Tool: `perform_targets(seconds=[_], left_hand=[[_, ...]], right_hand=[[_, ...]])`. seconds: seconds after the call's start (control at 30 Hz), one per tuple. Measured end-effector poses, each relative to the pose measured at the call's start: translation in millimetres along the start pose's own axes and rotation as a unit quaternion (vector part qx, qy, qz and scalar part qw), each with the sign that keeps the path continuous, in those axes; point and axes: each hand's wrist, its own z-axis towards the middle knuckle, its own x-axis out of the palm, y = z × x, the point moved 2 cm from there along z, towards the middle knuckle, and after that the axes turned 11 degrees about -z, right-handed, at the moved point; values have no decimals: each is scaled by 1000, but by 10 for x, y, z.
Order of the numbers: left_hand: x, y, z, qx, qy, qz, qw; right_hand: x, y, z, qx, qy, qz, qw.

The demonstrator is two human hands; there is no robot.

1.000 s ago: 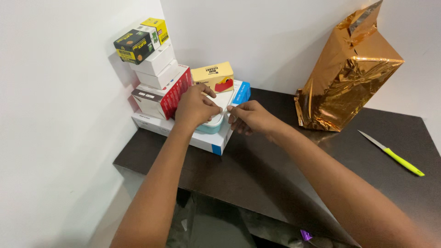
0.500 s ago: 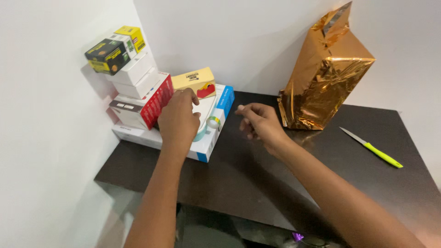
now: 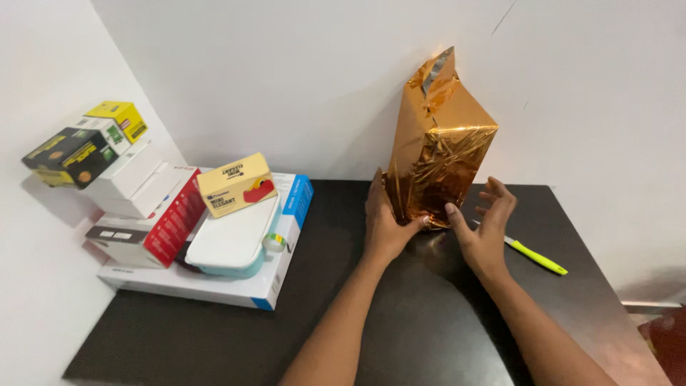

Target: The person wraps a rectangular box with gold foil paper, folding the edges and securing them with clear tape. They use a small knife to cut the tape and smooth the foil over the box's surfaces.

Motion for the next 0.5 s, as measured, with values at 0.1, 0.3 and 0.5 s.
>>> perform_targets(seconds=[0.1, 0.3, 0.5], left_hand=[[168, 197, -20, -30, 31, 11, 999], [170, 103, -109, -3, 60, 33, 998], [244, -55, -135, -55, 104, 32, 993]], right_hand=[[84, 55, -6, -53, 30, -40, 997], [204, 239, 77, -27, 60, -22, 998], [127, 273, 39, 31, 10, 79, 996]])
